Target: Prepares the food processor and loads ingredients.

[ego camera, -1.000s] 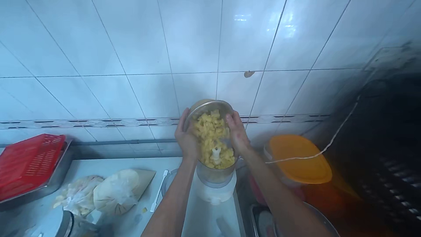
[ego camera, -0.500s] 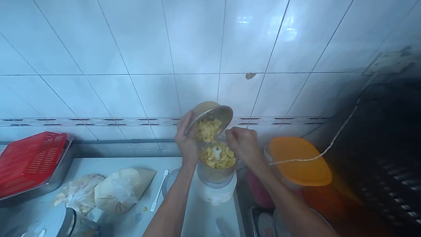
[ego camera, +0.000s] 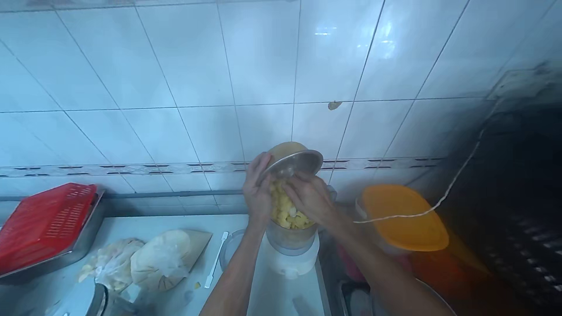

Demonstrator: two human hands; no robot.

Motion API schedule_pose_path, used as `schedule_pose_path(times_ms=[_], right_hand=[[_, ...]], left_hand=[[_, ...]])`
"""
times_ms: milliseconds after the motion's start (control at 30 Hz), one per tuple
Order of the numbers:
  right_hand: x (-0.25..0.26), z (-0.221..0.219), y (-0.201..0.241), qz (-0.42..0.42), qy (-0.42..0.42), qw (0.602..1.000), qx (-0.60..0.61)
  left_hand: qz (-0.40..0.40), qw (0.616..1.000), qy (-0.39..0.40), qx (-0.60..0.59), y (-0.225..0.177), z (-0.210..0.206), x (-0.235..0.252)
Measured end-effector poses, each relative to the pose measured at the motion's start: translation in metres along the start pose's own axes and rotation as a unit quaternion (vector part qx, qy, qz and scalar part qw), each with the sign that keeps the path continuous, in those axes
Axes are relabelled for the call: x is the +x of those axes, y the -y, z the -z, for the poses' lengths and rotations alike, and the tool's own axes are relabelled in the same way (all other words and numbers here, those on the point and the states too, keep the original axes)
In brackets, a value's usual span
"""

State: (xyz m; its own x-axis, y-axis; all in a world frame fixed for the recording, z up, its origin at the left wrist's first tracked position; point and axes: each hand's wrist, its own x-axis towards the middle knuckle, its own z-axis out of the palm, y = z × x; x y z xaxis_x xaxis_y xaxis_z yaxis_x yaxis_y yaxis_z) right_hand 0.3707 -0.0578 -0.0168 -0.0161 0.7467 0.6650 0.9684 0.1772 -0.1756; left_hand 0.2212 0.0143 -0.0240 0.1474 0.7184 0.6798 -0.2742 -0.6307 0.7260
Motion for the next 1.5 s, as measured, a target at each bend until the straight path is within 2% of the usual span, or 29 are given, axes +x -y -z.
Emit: schedule_pose_path(times_ms=[100, 167, 233, 333, 367, 400, 433, 467, 533, 567, 633, 700, 733, 767, 800, 900, 933, 967, 1033, 1100, 1133, 1167, 1233, 1267, 1300, 1367, 1433, 1500], right_hand=[[0.022, 0.011, 0.009, 0.006, -0.125, 0.990, 0.068], [0.036, 0.002, 0.017, 0.061, -0.135, 0.981, 0.129], [0.041, -0.008, 0.019, 0.142, -0.079, 0.978, 0.128], [0.037, -0.004, 0.011, 0.211, 0.064, 0.975, -0.008], [0.034, -0.002, 0.005, 0.230, 0.098, 0.967, -0.044], [0.032, 0.000, 0.000, 0.242, 0.094, 0.964, -0.064], [0.031, 0.004, -0.006, 0.237, 0.052, 0.968, -0.066], [0.030, 0.007, -0.009, 0.213, -0.024, 0.976, -0.048], [0.032, 0.003, -0.009, 0.136, -0.156, 0.978, 0.029], [0.032, -0.001, -0.007, 0.106, -0.164, 0.977, 0.083], [0.029, -0.005, 0.000, 0.077, -0.092, 0.976, 0.182], [0.023, 0.003, 0.007, 0.052, -0.004, 0.979, 0.198], [0.023, 0.008, 0.007, 0.046, 0.014, 0.981, 0.188], [0.023, 0.012, 0.006, 0.047, -0.004, 0.984, 0.174], [0.023, 0.014, 0.004, 0.049, -0.049, 0.984, 0.163], [0.031, 0.006, 0.002, 0.016, -0.269, 0.958, 0.102], [0.033, 0.000, 0.006, -0.019, -0.284, 0.955, 0.079], [0.031, -0.004, 0.012, -0.062, -0.262, 0.960, 0.078], [0.020, 0.005, 0.030, -0.135, -0.147, 0.969, 0.147], [0.023, 0.019, 0.040, -0.167, -0.054, 0.940, 0.294], [0.026, 0.018, 0.038, -0.149, -0.065, 0.918, 0.363], [0.029, 0.011, 0.034, -0.116, -0.115, 0.900, 0.404], [0.034, 0.003, 0.028, -0.040, -0.194, 0.889, 0.412], [0.034, 0.000, 0.026, -0.003, -0.192, 0.907, 0.374], [0.031, -0.002, 0.024, 0.043, -0.154, 0.937, 0.310], [0.027, -0.001, 0.016, 0.141, -0.027, 0.980, 0.138], [0.028, 0.009, 0.002, 0.175, 0.085, 0.981, -0.017], [0.029, 0.016, -0.001, 0.167, 0.049, 0.984, -0.045]], left_hand=[[-0.007, 1.000, 0.007, 0.023, -0.005, -0.004, -0.002], [-0.011, 0.999, 0.010, 0.036, -0.014, -0.008, -0.006], [-0.022, 0.999, 0.021, 0.033, -0.022, -0.008, -0.004], [-0.042, 0.998, 0.024, 0.043, -0.021, 0.001, 0.005], [-0.046, 0.998, 0.021, 0.049, -0.020, 0.005, 0.005], [-0.048, 0.997, 0.021, 0.059, -0.020, 0.008, 0.005], [-0.053, 0.996, 0.024, 0.074, -0.020, 0.009, 0.005], [-0.060, 0.994, 0.030, 0.089, -0.021, 0.008, 0.005], [-0.058, 0.993, 0.034, 0.097, -0.028, 0.001, -0.003], [-0.054, 0.994, 0.031, 0.088, -0.033, -0.002, -0.006], [-0.062, 0.995, 0.025, 0.076, -0.040, -0.006, -0.003], [-0.096, 0.991, 0.021, 0.093, -0.038, -0.005, 0.000], [-0.116, 0.987, 0.017, 0.108, -0.035, -0.002, 0.002], [-0.134, 0.983, 0.019, 0.124, -0.034, 0.001, 0.004], [-0.143, 0.980, 0.028, 0.134, -0.034, 0.004, 0.005], [-0.131, 0.984, 0.039, 0.115, -0.044, -0.003, 0.001], [-0.123, 0.986, 0.042, 0.104, -0.051, -0.007, -0.001], [-0.116, 0.987, 0.047, 0.096, -0.056, -0.011, -0.002], [-0.103, 0.989, 0.053, 0.087, -0.056, -0.018, -0.005], [-0.100, 0.991, 0.041, 0.079, -0.046, -0.019, -0.003], [-0.094, 0.991, 0.039, 0.083, -0.042, -0.016, -0.003], [-0.077, 0.992, 0.042, 0.089, -0.041, -0.013, -0.005], [-0.044, 0.994, 0.049, 0.084, -0.044, -0.013, -0.007], [-0.038, 0.995, 0.048, 0.075, -0.048, -0.014, -0.004], [-0.043, 0.996, 0.038, 0.066, -0.051, -0.015, 0.000], [-0.099, 0.992, 0.022, 0.076, -0.047, -0.011, 0.013], [-0.144, 0.982, 0.020, 0.118, -0.040, -0.001, 0.018], [-0.162, 0.978, -0.002, 0.129, -0.037, 0.004, 0.016]])
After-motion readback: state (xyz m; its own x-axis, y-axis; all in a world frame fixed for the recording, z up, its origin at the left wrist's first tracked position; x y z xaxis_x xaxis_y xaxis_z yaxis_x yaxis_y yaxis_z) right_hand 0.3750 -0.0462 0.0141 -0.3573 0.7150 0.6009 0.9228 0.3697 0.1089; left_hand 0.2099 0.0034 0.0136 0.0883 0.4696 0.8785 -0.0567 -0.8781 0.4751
